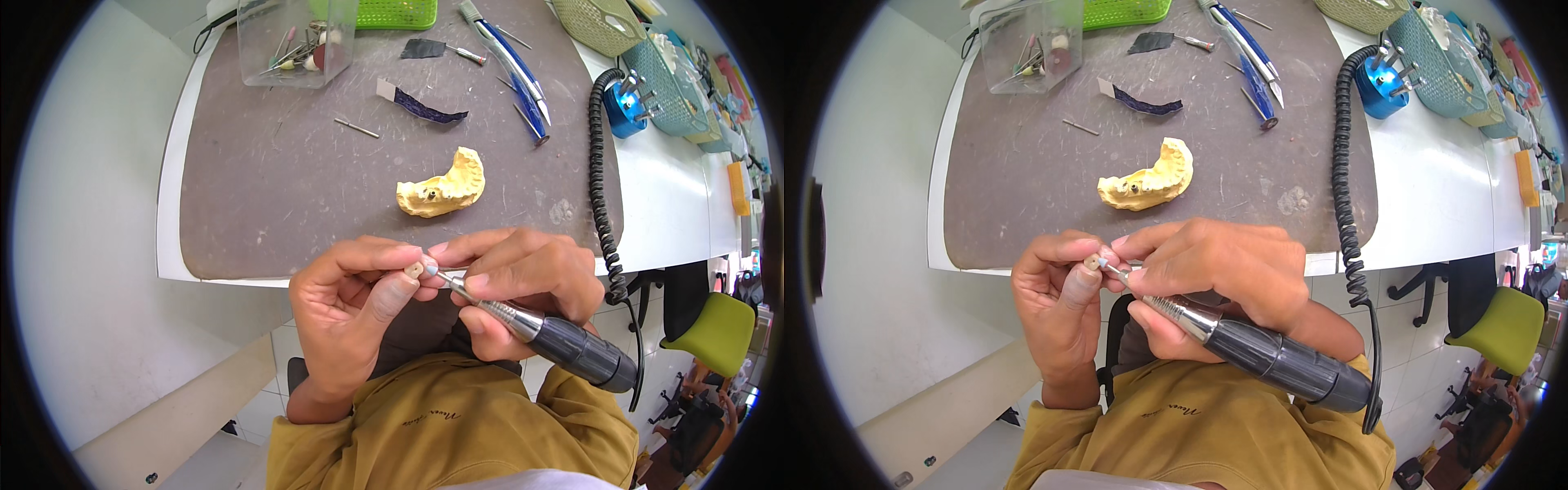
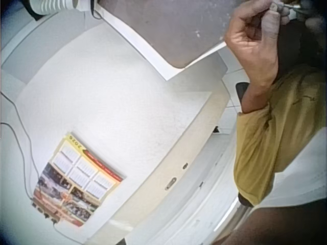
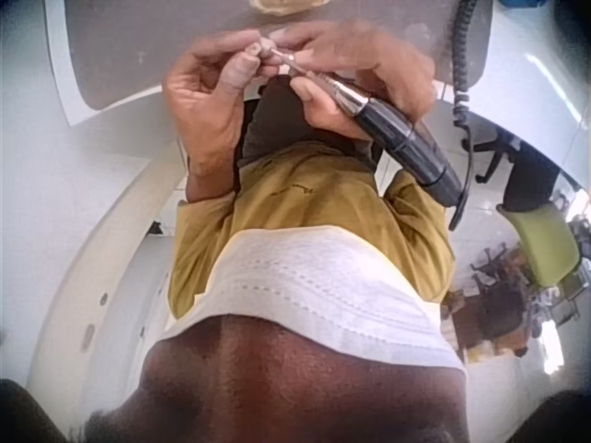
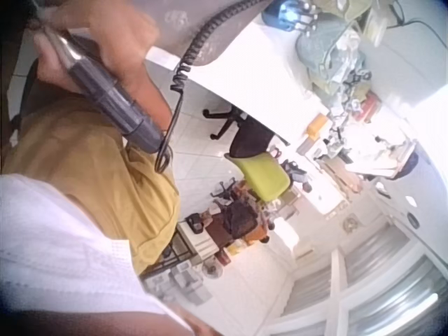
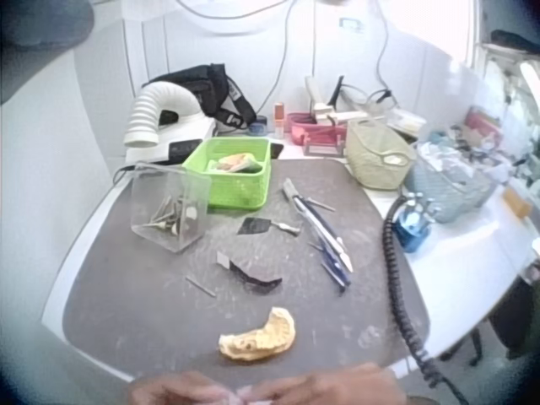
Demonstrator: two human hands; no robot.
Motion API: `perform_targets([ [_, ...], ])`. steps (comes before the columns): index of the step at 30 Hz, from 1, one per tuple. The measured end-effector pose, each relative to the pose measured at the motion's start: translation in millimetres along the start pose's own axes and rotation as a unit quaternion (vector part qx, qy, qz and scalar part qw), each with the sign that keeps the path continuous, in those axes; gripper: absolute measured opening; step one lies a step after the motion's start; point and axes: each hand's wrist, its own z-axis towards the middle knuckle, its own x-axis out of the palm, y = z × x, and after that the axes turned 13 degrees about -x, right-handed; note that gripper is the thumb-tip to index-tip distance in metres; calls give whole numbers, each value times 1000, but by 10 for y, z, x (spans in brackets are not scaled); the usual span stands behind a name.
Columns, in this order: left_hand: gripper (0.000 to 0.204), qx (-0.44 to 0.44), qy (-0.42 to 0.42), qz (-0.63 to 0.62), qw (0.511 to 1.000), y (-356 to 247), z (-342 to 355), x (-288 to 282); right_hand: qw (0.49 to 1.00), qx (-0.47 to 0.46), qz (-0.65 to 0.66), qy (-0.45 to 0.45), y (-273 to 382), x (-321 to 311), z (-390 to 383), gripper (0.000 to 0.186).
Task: The person refines dental prosthetics by using a dental drill to grind a single tooth crown and then using a precision blade to scrape and carve a grey dental bridge model.
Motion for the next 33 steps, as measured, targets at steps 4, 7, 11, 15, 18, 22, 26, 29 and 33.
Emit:
perform_targets([
  [4, 10, 13, 1, -5, 1000, 25, -9, -12, 1000, 14, 2, 18, 18, -16, 14, 20],
  [7, 10, 13, 0, -11, 1000, 45, -10, -9, 1000, 17, -4, 22, 33, -30, 10, 21],
  [11, 10, 16, 4, -7, 1000, 51, -16, -19, 998, 53, 3, 19, 77, -29, 32, 22],
  [15, 10, 28, 9, -3, 1000, 74, -13, -20, 999, 40, -5, 18, 69, -15, 37, 21],
  [18, 10, 32, 11, 1, 999, 76, -17, -30, 999, 41, -7, 10, 68, 0, 35, 21],
  [22, 10, 30, 14, 4, 999, 71, -21, -33, 999, 46, -5, 15, 76, -13, 44, 20],
  [26, 10, 28, 10, 5, 1000, 59, -20, -25, 998, 45, -8, 31, 63, -40, 41, 19],
  [29, 10, 26, 13, -1, 1000, 60, -21, -17, 998, 56, 2, 16, 76, -19, 14, 19],
  [33, 11, 27, 12, -6, 1000, 61, -19, -20, 998, 52, -1, 23, 59, -27, 22, 19],
])
